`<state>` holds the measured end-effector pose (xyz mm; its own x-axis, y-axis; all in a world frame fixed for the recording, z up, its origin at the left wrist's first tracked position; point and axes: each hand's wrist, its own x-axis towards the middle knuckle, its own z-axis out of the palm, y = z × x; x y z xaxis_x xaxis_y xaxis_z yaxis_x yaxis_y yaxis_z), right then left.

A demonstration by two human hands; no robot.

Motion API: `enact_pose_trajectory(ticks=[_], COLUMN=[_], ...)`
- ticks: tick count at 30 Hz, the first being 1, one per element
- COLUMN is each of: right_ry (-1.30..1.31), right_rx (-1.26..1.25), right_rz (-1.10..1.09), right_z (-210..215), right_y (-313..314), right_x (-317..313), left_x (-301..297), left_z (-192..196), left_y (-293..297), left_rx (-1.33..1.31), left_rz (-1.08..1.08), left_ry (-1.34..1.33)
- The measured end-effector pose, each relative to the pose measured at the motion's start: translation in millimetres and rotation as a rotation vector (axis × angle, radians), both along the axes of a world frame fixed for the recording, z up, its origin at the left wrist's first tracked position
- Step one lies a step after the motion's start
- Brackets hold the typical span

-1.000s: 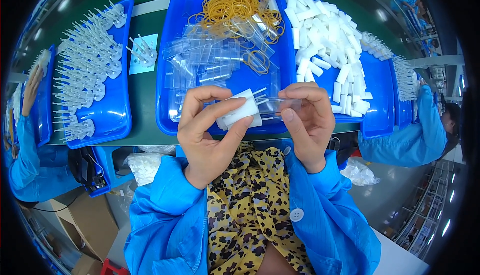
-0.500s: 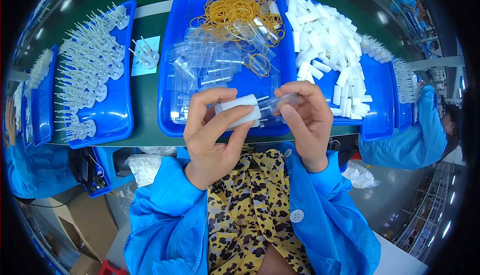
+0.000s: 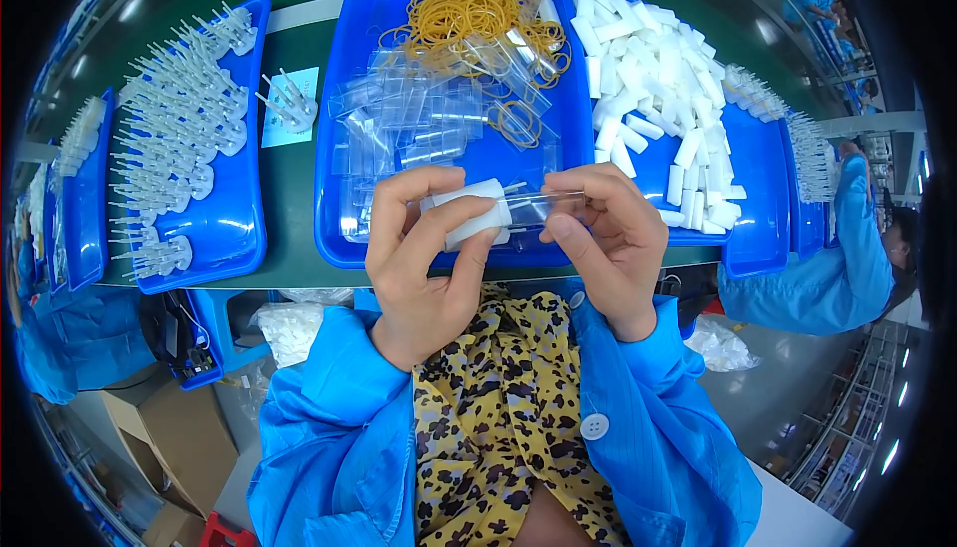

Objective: The person assembles filter units by fitting white foam cylinders onto plastic prongs, sliding clear plastic covers over the cylinders, securing the assembled unit with a rubber band, and placing it onto a tray.

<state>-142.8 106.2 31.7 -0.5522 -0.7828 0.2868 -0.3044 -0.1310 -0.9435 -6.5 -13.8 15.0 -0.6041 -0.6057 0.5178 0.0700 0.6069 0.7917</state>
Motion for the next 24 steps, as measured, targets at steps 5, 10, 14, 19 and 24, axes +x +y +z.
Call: enact_pose_trajectory(ticks=[5,10,14,19,24], right_ry=[0.027,0.272,0.302,0.385,0.171], right_rx=[-0.029,-0.097,-0.100,-0.139,-0.068], right_rz=[-0.051,-0.018,-0.029,-0.059,-0.023], right_z=[-4,-2,-1,-5,-2], right_y=[-1,1,1,2,0], right_x=[3,3,4,4,3], left_x=[-1,-2,-1,-1,0], left_z=[-6,-10,-9,-11,-12], left_y=[0,1,0,1,2], left_rx=[0.079,0.109,0.060,0.031,-0.012], left_rz=[-0.031,-0.010,-0.009,-0.025,-0.041], left_ry=[0.051,0.100,0.114,0.140,0.130])
